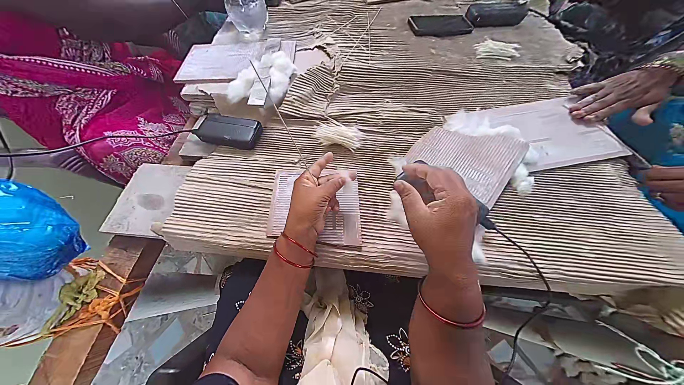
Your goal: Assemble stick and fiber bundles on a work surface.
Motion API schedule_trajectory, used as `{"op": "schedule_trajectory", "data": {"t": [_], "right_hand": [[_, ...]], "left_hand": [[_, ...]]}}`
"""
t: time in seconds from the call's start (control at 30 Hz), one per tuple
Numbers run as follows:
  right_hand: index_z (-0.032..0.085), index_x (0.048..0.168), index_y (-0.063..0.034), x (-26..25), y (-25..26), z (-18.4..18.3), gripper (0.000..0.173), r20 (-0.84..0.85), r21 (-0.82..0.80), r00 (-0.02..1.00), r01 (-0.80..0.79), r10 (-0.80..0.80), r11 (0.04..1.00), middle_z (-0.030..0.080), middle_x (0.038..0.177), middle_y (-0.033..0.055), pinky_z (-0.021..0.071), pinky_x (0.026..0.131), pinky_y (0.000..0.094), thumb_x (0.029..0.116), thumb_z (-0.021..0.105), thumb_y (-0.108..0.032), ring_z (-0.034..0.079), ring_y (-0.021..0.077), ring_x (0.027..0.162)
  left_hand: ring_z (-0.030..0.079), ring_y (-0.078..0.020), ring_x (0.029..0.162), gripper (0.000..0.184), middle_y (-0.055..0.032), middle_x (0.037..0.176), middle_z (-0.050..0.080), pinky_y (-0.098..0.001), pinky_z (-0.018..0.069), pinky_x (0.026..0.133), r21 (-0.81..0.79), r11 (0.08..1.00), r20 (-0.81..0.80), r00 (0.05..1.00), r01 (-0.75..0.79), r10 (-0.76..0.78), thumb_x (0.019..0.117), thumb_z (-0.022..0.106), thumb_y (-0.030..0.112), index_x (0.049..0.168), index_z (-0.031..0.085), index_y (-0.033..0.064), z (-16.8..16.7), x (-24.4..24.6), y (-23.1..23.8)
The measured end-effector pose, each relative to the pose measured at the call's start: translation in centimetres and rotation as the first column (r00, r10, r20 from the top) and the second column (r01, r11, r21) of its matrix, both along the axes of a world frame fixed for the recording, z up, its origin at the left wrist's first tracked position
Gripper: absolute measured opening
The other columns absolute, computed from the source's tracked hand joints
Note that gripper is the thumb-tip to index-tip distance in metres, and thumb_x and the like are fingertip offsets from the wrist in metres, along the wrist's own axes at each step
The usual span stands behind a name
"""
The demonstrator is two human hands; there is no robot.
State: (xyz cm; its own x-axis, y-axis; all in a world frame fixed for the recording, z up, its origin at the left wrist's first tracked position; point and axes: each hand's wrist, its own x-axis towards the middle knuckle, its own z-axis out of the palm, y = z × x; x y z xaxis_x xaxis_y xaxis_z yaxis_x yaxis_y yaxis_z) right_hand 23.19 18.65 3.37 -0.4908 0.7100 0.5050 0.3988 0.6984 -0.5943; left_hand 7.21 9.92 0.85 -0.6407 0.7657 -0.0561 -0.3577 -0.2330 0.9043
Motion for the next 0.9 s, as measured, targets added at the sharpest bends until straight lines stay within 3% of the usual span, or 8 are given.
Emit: {"op": "schedule_trajectory", "data": {"t": [0.1,0.27,0.37,0.43,0.53,0.63,0.8,0.9], "right_hand": [[0.076,0.106,-0.0027,-2.4,-0.6,-1.5,0.016,-0.205,-0.053,0.977,-0.074,0.061,0.996,0.069,0.101,0.0149,0.0557,0.075,0.0307,0.1000,0.065,-0.012,0.067,0.0189,0.086],[0.077,0.107,-0.0039,-4.7,-1.1,-3.3,0.015,-0.153,-0.107,0.979,-0.155,0.138,0.982,0.069,0.096,0.0136,0.0527,0.065,0.0377,0.0926,0.073,-0.008,0.063,0.0211,0.073],[0.075,0.101,-0.0026,-4.8,-0.9,-3.6,0.009,-0.247,-0.202,0.965,-0.137,0.085,0.970,0.067,0.095,0.0121,0.0533,0.068,0.0322,0.0936,0.072,-0.008,0.063,0.0168,0.075],[0.072,0.102,-0.0035,-4.5,-0.7,-3.3,0.009,-0.297,-0.334,0.952,-0.181,0.079,0.925,0.067,0.096,0.0085,0.0513,0.067,0.0281,0.0968,0.068,-0.010,0.061,0.0120,0.074],[0.070,0.101,-0.0049,-4.1,-0.7,-3.1,0.009,-0.339,-0.474,0.936,-0.255,0.092,0.843,0.066,0.083,0.0028,0.0455,0.056,0.0223,0.0986,0.067,-0.013,0.053,0.0058,0.060],[0.070,0.102,-0.0060,-3.9,-0.8,-3.1,0.007,-0.383,-0.549,0.919,-0.305,0.090,0.779,0.064,0.074,-0.0005,0.0383,0.047,0.0187,0.0987,0.066,-0.011,0.046,0.0029,0.050],[0.070,0.105,-0.0060,-4.1,-0.3,-3.2,0.009,-0.445,-0.612,0.896,-0.303,0.000,0.731,0.063,0.073,-0.0022,0.0340,0.043,0.0154,0.0994,0.063,-0.008,0.042,0.0002,0.046],[0.066,0.118,-0.0064,-4.1,-0.3,-2.9,0.019,-0.412,-0.599,0.909,-0.318,0.057,0.735,0.067,0.091,-0.0002,0.0418,0.048,0.0147,0.0994,0.065,-0.013,0.053,-0.0004,0.058]], "left_hand": [[0.044,0.0027,0.042,0.057,-0.0061,0.090,0.076,-0.0117,0.0345,0.038,-0.019,0.999,-0.041,0.999,0.026,-0.026,0.0996,0.055,-0.009,0.153,0.041,0.0083,0.1,0.2,0.1],[0.047,0.0021,0.043,0.058,-0.0011,0.080,0.072,-0.0123,0.0374,0.039,-0.046,0.998,-0.117,0.993,0.031,-0.036,0.0979,0.057,-0.009,0.152,0.042,0.0072,-0.2,0.2,0.2],[0.043,0.0028,0.042,0.060,-0.0018,0.081,0.072,-0.0118,0.0344,0.037,-0.024,0.999,-0.112,0.993,0.029,-0.031,0.0980,0.055,-0.010,0.153,0.040,0.0068,-0.2,0.4,0.4],[0.040,0.0027,0.043,0.066,-0.0031,0.091,0.072,-0.0114,0.0327,0.038,-0.009,0.999,-0.113,0.993,0.038,-0.039,0.0963,0.054,-0.012,0.156,0.032,0.0080,0.1,0.4,0.4],[0.042,0.0005,0.045,0.082,-0.0033,0.090,0.068,-0.0125,0.0333,0.038,-0.023,0.998,-0.144,0.988,0.061,-0.063,0.0912,0.058,-0.014,0.160,0.021,0.0126,0.2,0.4,0.3],[0.045,-0.0006,0.043,0.084,-0.0039,0.082,0.068,-0.0129,0.0343,0.036,-0.083,0.996,-0.159,0.987,0.020,-0.033,0.0909,0.061,-0.014,0.160,0.022,0.0141,0.1,0.4,0.2],[0.045,-0.0008,0.045,0.078,-0.0035,0.081,0.067,-0.0136,0.0334,0.037,-0.103,0.994,-0.093,0.995,-0.044,0.034,0.0925,0.062,-0.012,0.157,0.026,0.0123,0.1,0.3,0.3],[0.046,-0.0007,0.043,0.079,-0.0031,0.078,0.067,-0.0137,0.0339,0.036,-0.092,0.995,-0.076,0.996,-0.045,0.038,0.0913,0.065,-0.012,0.156,0.027,0.0122,0.1,0.3,0.4]]}}
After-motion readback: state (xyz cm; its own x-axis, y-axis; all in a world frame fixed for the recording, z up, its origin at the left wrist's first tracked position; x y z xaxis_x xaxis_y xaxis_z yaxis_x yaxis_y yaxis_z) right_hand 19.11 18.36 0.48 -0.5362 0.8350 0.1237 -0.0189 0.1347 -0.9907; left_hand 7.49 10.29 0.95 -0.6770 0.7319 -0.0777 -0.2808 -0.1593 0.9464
